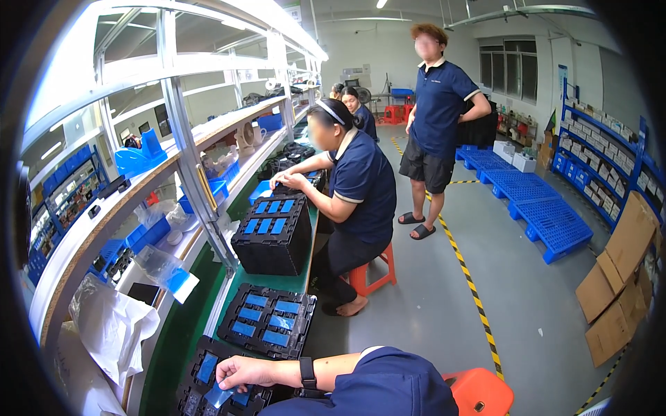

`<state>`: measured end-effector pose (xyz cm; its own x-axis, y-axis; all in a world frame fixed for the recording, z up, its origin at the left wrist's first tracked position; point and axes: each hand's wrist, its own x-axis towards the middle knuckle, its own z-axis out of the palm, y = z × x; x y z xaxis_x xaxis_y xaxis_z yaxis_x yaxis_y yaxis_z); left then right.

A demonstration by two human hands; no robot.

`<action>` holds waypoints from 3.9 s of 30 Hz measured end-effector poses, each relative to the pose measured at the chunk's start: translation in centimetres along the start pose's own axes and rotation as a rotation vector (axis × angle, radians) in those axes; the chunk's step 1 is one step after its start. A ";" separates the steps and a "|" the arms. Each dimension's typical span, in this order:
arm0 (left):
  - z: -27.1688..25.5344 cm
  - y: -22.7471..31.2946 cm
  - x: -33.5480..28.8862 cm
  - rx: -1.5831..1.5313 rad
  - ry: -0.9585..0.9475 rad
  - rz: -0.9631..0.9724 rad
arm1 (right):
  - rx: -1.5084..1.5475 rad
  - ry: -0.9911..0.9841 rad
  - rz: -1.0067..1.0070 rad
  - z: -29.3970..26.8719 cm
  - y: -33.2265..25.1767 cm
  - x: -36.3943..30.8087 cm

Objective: Peeling blue adhesive strips and applying them to electronic component frames on an assembly line.

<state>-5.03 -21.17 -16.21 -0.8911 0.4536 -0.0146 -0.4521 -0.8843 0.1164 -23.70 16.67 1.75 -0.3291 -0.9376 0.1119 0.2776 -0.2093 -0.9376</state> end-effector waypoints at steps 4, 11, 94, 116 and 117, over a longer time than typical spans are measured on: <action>0.1 0.3 0.7 -0.012 -0.022 -0.012 | 0.001 -0.009 -0.014 -0.1 0.1 0.0; 0.2 0.8 2.0 -0.030 -0.067 -0.027 | -0.013 -0.001 0.007 -0.1 0.1 0.2; 4.5 -5.2 -2.4 0.140 -0.197 0.200 | -0.011 0.084 0.036 0.9 -0.2 0.2; 3.0 -3.5 -7.7 0.202 -0.154 0.260 | -0.104 -0.019 0.144 2.8 0.4 0.2; 2.8 -3.7 -7.9 0.199 -0.149 0.262 | -0.021 -0.014 0.122 2.7 0.4 0.2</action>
<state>3.81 -21.20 -13.75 -0.9535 0.2384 0.1842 -0.1795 -0.9406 0.2882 -21.22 15.69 2.28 -0.2813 -0.9596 0.0014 0.2955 -0.0880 -0.9513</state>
